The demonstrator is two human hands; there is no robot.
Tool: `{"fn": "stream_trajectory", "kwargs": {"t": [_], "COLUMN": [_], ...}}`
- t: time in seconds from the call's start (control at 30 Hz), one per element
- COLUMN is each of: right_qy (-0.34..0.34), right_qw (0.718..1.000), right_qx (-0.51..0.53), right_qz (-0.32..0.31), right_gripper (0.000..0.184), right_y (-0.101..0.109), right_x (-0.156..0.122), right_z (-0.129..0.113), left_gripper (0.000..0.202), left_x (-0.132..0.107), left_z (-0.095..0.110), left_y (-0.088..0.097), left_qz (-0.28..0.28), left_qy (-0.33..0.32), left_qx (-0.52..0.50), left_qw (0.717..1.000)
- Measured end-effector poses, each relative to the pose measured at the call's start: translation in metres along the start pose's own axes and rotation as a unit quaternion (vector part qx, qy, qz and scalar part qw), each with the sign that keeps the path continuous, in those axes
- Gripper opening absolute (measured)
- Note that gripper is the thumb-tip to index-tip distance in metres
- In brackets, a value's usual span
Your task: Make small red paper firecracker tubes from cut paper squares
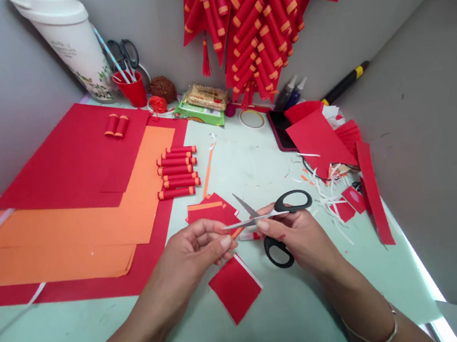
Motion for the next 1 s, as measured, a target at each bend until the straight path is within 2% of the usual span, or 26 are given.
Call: {"fn": "stream_trajectory", "kwargs": {"t": [0.23, 0.3, 0.43, 0.47, 0.63, 0.83, 0.93, 1.0], "right_qy": [0.024, 0.020, 0.067, 0.073, 0.073, 0.063, 0.057, 0.070], "right_qw": [0.998, 0.999, 0.980, 0.974, 0.969, 0.966, 0.957, 0.936], "right_qx": [-0.053, -0.050, -0.115, -0.139, -0.166, -0.192, -0.215, -0.252], "right_qz": [-0.029, 0.001, 0.149, 0.167, 0.169, 0.162, 0.189, 0.236], "right_gripper": [0.018, 0.022, 0.030, 0.033, 0.051, 0.047, 0.064, 0.076], "right_y": [-0.003, 0.006, 0.040, 0.046, 0.059, 0.065, 0.075, 0.084], "right_x": [-0.003, 0.000, 0.015, 0.020, 0.044, 0.051, 0.052, 0.049], "right_z": [-0.008, -0.010, -0.019, -0.020, -0.013, -0.008, -0.012, -0.018], "left_gripper": [0.023, 0.021, 0.019, 0.019, 0.022, 0.032, 0.032, 0.032], "left_x": [0.001, 0.002, 0.003, 0.003, 0.001, 0.000, 0.000, 0.000], "left_z": [0.003, 0.004, 0.005, 0.005, 0.005, 0.005, 0.005, 0.006], "left_y": [0.003, 0.006, 0.011, 0.011, 0.008, 0.008, 0.007, 0.007], "left_qz": [0.019, 0.036, 0.054, 0.053, 0.040, 0.051, 0.055, 0.062], "left_qy": [-0.018, -0.030, -0.041, -0.040, -0.034, -0.004, 0.013, 0.018], "left_qx": [0.017, 0.006, -0.016, -0.017, -0.035, -0.129, -0.159, -0.169], "left_qw": [1.000, 0.999, 0.998, 0.998, 0.998, 0.990, 0.986, 0.983]}}
Point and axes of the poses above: each hand's wrist, its own x-axis towards the middle knuckle, its own y-axis out of the back of the hand, z = x × y, the point moved 6 cm from there along x, towards the middle knuckle, and after that the axes turned 13 degrees about z, right-handed, at the moved point
